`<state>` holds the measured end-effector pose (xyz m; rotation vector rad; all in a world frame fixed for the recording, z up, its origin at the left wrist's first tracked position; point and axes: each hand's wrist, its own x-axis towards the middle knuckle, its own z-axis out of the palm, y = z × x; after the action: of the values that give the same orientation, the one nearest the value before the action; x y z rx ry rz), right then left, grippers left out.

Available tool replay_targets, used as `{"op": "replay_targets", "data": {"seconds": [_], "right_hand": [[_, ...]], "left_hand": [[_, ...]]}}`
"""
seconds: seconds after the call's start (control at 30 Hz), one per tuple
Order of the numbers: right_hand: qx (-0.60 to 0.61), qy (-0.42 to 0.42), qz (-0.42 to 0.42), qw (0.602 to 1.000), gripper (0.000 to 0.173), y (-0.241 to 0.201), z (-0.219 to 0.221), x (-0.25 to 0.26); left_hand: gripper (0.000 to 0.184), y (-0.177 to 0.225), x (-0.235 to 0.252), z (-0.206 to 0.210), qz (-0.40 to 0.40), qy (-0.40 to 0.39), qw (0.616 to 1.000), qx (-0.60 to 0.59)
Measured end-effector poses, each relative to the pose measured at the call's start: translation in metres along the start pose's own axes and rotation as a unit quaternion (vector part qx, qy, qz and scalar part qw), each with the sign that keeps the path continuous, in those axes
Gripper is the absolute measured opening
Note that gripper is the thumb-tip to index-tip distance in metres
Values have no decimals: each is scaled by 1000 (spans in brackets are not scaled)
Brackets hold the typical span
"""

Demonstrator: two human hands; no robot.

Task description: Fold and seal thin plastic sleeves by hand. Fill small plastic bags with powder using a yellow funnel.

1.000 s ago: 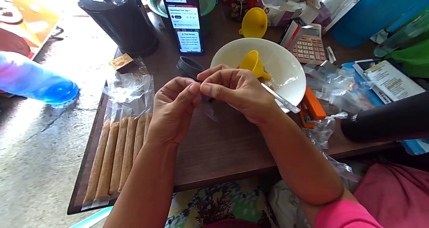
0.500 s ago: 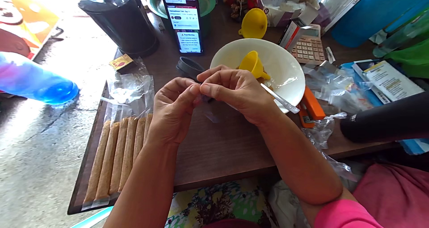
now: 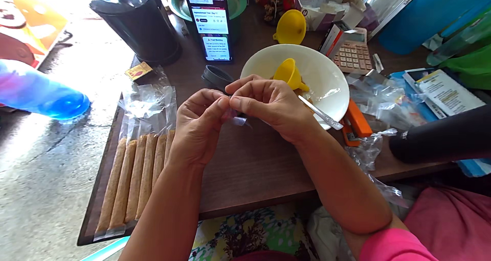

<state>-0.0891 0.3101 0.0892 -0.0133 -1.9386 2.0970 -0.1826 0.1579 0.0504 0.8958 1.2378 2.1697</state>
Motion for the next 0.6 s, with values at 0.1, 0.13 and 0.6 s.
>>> {"op": "replay_targets", "data": {"seconds": [0.1,0.13,0.6], "right_hand": [[-5,0,-4,1000,6,0,0,0],[-8,0,-7,1000,6,0,0,0],[-35,23,-39,998,12,2,1,0]], "left_hand": [[4,0,0,0,-2,-4,1000,-1],[5,0,0,0,-2,-6,1000,-1],[7,2,-1,3,21,6,999,44]]}}
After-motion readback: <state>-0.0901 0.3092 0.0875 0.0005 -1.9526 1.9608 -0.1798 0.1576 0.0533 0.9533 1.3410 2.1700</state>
